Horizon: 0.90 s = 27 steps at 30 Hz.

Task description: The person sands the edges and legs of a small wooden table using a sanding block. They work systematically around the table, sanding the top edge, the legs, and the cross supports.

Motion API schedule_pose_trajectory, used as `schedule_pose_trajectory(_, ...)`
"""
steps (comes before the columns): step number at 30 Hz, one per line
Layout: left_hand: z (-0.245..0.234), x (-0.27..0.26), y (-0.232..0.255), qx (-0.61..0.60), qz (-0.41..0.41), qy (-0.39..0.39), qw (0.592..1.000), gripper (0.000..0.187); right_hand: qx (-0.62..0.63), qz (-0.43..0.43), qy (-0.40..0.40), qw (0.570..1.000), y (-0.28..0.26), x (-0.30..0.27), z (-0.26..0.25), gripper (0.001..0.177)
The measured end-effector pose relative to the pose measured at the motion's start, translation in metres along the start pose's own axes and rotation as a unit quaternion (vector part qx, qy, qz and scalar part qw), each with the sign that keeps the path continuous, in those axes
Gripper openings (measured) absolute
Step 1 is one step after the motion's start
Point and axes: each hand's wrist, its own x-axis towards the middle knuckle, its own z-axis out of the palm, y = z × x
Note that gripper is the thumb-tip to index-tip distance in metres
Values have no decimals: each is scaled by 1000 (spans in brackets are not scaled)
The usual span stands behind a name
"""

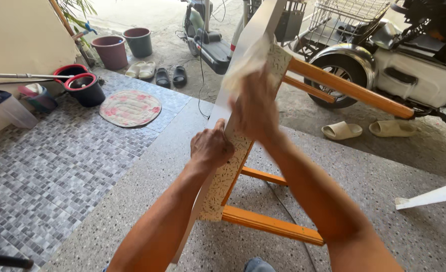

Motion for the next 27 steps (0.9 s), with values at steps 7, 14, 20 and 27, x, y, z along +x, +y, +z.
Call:
schedule_pose_trajectory(7,11,-1,-12,-14,16,30,999,52,-84,-83,-123,985,38,-11,0,35)
schedule_pose_trajectory(14,23,-1,-17,-5,5,-16,1000,35,36,-170,-43,984,-1,-69,12,37)
schedule_pose_trajectory(20,12,-5,-10,-16,-10,-22,1000,73,-4,-117,16,993,46,-3,2,36)
schedule_pose_trajectory(27,18,6,-9,11,-11,-14,1000,72,199,90,-49,975,-6,-50,-23,22)
